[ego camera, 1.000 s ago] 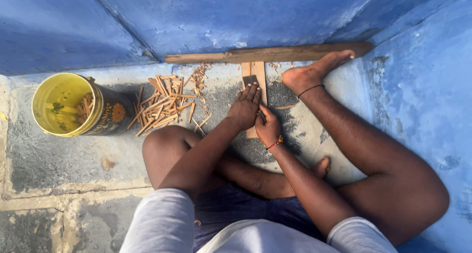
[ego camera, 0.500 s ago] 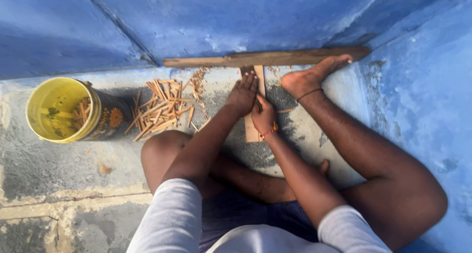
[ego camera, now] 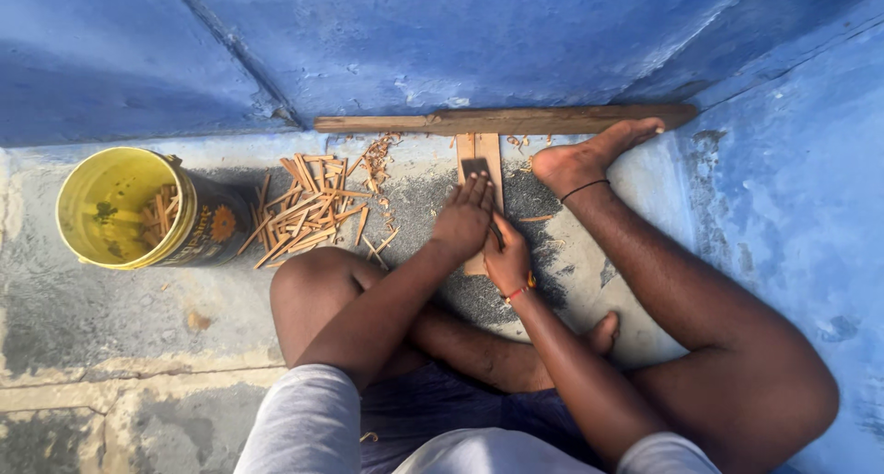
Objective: The person sits on the floor and uses a hand chisel to carve thin strips from a rectangular wooden block. The person repeatedly shaves the wood, creating a pile of shavings on the floor and occasionally placing some into a nearby yellow bucket.
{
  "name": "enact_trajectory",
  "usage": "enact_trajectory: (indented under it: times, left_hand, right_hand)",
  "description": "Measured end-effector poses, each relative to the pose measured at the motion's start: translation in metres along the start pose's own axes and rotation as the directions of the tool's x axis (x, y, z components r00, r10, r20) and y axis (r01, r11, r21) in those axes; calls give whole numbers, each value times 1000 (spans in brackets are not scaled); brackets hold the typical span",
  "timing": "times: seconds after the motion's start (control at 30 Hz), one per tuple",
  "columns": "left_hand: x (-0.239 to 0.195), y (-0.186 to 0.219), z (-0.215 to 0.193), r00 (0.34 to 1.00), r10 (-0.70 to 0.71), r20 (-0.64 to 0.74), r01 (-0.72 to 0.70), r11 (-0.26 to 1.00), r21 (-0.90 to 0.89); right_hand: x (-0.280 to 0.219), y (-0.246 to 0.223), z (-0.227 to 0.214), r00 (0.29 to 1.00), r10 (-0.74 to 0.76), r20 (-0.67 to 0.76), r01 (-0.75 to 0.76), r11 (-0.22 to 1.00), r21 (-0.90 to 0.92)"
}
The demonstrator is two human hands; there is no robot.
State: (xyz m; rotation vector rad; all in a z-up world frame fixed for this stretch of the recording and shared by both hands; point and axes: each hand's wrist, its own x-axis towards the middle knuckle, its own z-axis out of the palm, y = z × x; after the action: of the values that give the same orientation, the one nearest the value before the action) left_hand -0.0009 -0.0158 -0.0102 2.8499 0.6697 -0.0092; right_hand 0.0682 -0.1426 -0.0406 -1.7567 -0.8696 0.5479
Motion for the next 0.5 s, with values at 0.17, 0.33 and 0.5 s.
enact_trajectory:
  times: [0.17, 0.33, 0.5]
  left_hand:
    - [5, 2, 7, 1000, -21, -3, 21, 998, -51]
    - [53, -31, 3, 1000, -14, -6, 13, 997, -71]
    - [36, -30, 11, 983, -91, -159, 58, 977, -205]
  right_hand:
    - [4, 16, 6, 988, 155, 20, -156, 984, 84]
    - [59, 11, 23, 946, 320, 56, -325, 932, 157]
    - [53, -9, 22, 942, 331, 57, -336, 922, 194]
